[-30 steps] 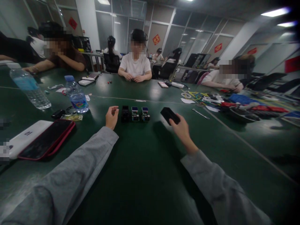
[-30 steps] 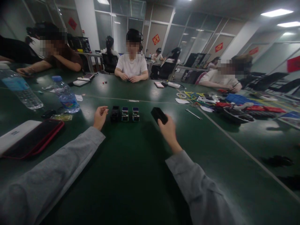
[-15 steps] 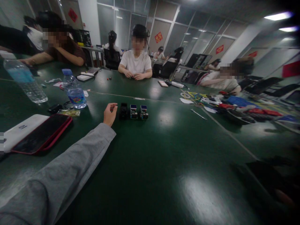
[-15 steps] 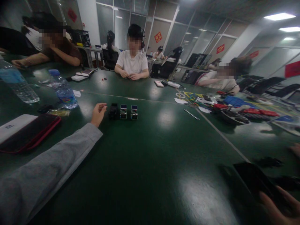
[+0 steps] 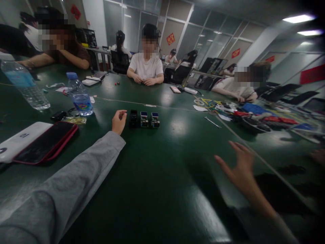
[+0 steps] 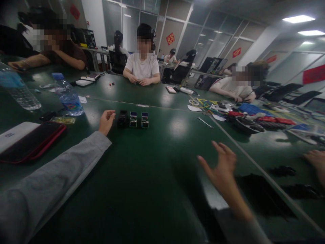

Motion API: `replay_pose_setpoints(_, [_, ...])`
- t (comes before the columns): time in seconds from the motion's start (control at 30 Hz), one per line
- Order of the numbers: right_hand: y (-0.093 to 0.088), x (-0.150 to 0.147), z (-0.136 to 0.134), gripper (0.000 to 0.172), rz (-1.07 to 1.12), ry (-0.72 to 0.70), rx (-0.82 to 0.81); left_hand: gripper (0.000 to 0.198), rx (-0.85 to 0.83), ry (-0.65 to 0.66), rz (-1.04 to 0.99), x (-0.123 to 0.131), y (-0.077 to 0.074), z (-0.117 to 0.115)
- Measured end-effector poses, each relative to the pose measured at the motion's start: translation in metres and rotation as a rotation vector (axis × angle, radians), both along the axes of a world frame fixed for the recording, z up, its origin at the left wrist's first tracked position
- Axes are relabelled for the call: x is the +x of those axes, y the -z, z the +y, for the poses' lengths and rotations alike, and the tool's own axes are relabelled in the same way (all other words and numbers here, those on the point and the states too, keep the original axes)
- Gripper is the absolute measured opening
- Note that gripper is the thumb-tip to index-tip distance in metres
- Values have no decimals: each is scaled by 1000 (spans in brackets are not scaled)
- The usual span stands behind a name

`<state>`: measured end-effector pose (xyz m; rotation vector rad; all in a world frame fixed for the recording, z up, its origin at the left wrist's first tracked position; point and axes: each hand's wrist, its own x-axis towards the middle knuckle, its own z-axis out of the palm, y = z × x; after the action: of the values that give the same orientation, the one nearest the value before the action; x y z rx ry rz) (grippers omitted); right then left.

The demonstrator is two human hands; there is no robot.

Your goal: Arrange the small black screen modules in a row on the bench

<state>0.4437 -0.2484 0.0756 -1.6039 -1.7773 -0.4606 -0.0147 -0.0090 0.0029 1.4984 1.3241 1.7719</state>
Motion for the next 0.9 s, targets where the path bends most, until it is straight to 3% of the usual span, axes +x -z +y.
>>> replay_pose_setpoints(0.07, [13,-61,44,63,13,-174,-141,18,-6,4,-1,0,-1,-1])
replay_pose_setpoints(0.17, [35,-148,107,60,26,-323,-258,18,-17,6,-5,0,-3,-2])
replay_pose_setpoints(0.23, [46,-187,143,59,62,-358,-257,18,-27,10,-6,1,-3,-3])
replay_pose_setpoints(0.3, [51,-206,169,56,93,-378,-229,18,-40,21,-10,1,-3,-4])
replay_pose_setpoints(0.4, [53,-211,188,40,121,-390,-197,18,-58,36,-10,0,-3,-4])
replay_pose_setpoints(0.53, [54,-202,189,24,209,-333,-175,18,-56,38,-15,1,-3,-2])
replay_pose_setpoints(0.9, [58,-199,194,25,321,-252,-183,19,-72,36,-3,1,-6,-4])
